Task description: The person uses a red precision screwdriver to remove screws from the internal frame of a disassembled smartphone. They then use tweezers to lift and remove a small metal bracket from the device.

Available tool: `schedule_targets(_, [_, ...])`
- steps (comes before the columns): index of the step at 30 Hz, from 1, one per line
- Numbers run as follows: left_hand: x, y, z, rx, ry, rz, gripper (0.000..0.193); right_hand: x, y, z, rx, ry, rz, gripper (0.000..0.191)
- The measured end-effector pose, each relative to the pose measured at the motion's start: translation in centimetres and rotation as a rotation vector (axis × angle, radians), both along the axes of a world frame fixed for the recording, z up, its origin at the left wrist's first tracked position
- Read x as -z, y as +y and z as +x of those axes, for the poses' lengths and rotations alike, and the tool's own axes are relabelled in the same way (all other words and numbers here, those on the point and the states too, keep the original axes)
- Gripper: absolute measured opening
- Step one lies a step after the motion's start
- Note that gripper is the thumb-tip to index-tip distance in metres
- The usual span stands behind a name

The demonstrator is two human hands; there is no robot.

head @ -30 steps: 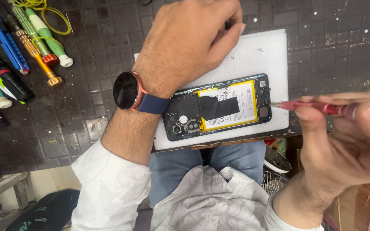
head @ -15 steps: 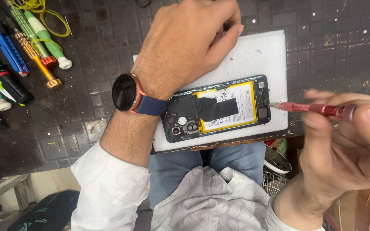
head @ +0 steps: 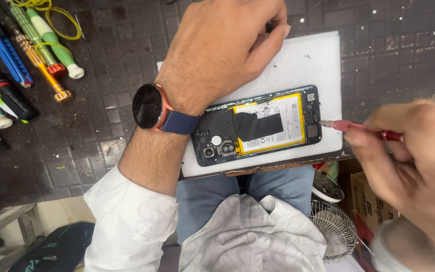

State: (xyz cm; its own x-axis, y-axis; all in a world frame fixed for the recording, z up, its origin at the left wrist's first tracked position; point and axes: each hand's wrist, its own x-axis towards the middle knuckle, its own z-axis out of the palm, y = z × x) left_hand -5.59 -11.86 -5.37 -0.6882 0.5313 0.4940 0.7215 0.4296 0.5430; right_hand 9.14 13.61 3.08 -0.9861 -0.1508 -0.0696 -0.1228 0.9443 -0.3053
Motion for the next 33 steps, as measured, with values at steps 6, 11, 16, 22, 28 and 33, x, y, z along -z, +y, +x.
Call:
schedule_targets(6, [-0.1, -0.2, 0.0, -0.011, 0.020, 0.021, 0.006, -2.6, -1.7, -0.9, -0.109, -0.038, 0.005, 0.018])
schedule_targets(11, [0.0, -0.2, 0.0, -0.007, 0.008, 0.021, 0.007, -1.9, -1.2, -1.4, 0.006, -0.235, 0.445, 0.033])
schedule_targets(16, [0.3, -0.2, -0.1, -0.008, 0.050, 0.013, 0.007, -1.3, -0.1, -2.2, -0.145, -0.137, 0.210, 0.026])
schedule_targets(22, [0.4, 0.0, -0.1, -0.009, 0.030, 0.007, 0.006, -1.3, -0.4, -2.4, -0.078, -0.369, 0.609, 0.033])
schedule_targets(28, [0.4, 0.2, -0.1, -0.004, 0.030, 0.000, 0.006, -0.9, 0.2, -3.2, -0.104, -0.408, 0.266, 0.017])
schedule_targets(33, [0.4, 0.2, -0.1, 0.003, 0.011, -0.001, 0.005, -0.7, 1.0, -2.2, -0.123, -0.228, 0.258, 0.026])
